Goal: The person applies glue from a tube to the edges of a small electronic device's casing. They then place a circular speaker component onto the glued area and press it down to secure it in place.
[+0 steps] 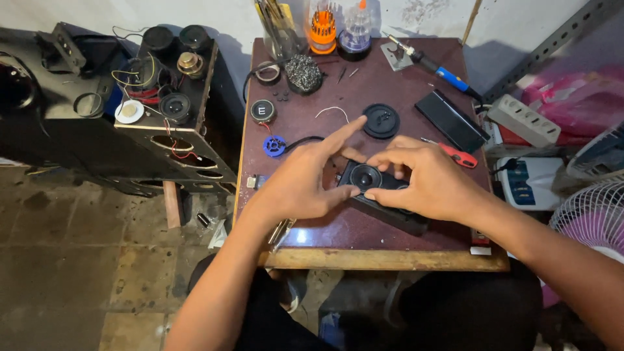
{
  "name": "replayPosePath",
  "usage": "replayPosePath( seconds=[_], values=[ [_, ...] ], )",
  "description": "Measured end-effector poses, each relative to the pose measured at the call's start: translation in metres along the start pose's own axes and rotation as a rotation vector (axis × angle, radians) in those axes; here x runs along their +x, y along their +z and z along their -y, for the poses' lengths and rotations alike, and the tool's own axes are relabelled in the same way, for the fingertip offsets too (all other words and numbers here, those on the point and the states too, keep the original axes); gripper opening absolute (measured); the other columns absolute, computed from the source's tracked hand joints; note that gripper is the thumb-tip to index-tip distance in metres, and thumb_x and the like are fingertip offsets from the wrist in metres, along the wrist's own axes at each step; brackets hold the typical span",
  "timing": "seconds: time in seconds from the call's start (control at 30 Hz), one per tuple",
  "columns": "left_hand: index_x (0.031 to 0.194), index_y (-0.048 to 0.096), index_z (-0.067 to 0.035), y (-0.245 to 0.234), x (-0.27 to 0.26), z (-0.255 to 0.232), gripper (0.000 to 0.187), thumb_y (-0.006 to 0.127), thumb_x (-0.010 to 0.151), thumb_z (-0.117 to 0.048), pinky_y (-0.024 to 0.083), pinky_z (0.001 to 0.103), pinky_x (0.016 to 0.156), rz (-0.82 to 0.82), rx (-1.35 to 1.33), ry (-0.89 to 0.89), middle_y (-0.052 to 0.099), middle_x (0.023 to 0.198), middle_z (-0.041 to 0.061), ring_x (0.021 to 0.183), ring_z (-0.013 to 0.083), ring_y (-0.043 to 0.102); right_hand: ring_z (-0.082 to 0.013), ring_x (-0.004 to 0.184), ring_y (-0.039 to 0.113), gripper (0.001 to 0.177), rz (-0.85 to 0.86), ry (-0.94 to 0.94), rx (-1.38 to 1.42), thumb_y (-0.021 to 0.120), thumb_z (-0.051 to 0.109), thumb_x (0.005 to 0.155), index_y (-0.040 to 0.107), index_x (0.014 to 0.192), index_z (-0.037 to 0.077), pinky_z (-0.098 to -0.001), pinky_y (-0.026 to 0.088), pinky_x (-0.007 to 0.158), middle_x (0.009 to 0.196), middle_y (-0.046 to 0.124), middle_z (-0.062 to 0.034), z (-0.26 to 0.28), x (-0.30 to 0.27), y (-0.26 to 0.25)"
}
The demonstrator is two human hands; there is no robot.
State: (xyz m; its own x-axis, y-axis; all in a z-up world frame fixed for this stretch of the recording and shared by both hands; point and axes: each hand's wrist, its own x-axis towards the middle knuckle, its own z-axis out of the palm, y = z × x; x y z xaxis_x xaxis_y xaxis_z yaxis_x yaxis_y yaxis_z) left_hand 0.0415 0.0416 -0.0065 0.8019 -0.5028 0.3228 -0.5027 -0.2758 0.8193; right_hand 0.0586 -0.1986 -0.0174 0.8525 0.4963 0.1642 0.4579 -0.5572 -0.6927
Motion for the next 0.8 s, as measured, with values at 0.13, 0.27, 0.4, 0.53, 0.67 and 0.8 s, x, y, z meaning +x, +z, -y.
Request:
replayPosePath(
  seconds=[0.13, 0.27, 0.4, 0.53, 0.67, 0.8],
  values=[
    [0.157, 0.037, -0.006, -0.003, 0.001, -0.003, 0.1, 0.085, 0.07, -0.003, 0.059, 0.041, 0.077, 0.03, -0.026, -0.045, 0.079, 0.111, 0.01, 0.086, 0.0328, 0.073, -0.0191, 0.074, 0.068, 0.042, 0.022, 0.046, 0.041, 0.09, 0.011, 0.063, 0.079, 0.103, 0.006, -0.0313, 0.054, 0.064, 0.086, 0.07, -0.0071, 0.0, 0.0, -0.003],
    [0.157, 0.036, -0.009, -0.006, 0.003, -0.012, 0.101, 0.084, 0.069, -0.008, 0.059, 0.044, 0.081, 0.044, 0.056, -0.1, 0.08, 0.108, 0.007, 0.091, 0.035, 0.075, -0.0199, 0.072, 0.068, 0.042, 0.034, 0.017, 0.05, 0.092, 0.013, 0.065, 0.08, 0.105, 0.008, -0.0313, 0.053, 0.062, 0.085, 0.068, -0.0063, -0.006, 0.002, -0.004],
    [0.158, 0.032, -0.011, -0.006, 0.005, -0.016, 0.102, 0.083, 0.069, -0.012, 0.059, 0.045, 0.079, 0.068, 0.1, -0.134, 0.08, 0.108, 0.007, 0.085, 0.0331, 0.075, -0.0197, 0.071, 0.067, 0.042, 0.027, -0.007, 0.037, 0.093, 0.015, 0.067, 0.08, 0.106, 0.01, -0.0324, 0.053, 0.061, 0.086, 0.067, -0.0056, -0.008, 0.0, -0.004],
    [0.159, 0.032, -0.009, -0.007, 0.01, -0.021, 0.107, 0.085, 0.066, -0.016, 0.057, 0.048, 0.08, 0.106, 0.179, -0.138, 0.079, 0.109, 0.009, 0.09, 0.0386, 0.073, -0.0196, 0.072, 0.066, 0.043, 0.016, -0.013, 0.057, 0.094, 0.016, 0.067, 0.08, 0.107, 0.011, -0.0323, 0.053, 0.062, 0.087, 0.068, -0.0058, -0.015, 0.0, -0.001],
    [0.161, 0.028, -0.009, -0.007, 0.01, -0.024, 0.109, 0.085, 0.068, -0.013, 0.058, 0.041, 0.078, 0.103, 0.141, -0.174, 0.08, 0.108, 0.008, 0.085, 0.0321, 0.074, -0.0255, 0.085, 0.071, 0.031, 0.067, -0.018, 0.093, 0.088, 0.016, 0.076, 0.08, 0.106, 0.011, -0.037, 0.053, 0.076, 0.092, 0.071, -0.0087, -0.024, 0.001, -0.002],
    [0.161, 0.029, -0.01, -0.006, 0.012, -0.027, 0.109, 0.086, 0.068, -0.014, 0.059, 0.044, 0.081, 0.11, 0.166, -0.176, 0.08, 0.108, 0.008, 0.092, 0.0357, 0.074, -0.0285, 0.094, 0.073, 0.027, 0.066, -0.03, 0.111, 0.087, 0.015, 0.08, 0.08, 0.105, 0.009, -0.0381, 0.053, 0.083, 0.094, 0.073, -0.009, -0.025, 0.0, -0.003]
  ],
)
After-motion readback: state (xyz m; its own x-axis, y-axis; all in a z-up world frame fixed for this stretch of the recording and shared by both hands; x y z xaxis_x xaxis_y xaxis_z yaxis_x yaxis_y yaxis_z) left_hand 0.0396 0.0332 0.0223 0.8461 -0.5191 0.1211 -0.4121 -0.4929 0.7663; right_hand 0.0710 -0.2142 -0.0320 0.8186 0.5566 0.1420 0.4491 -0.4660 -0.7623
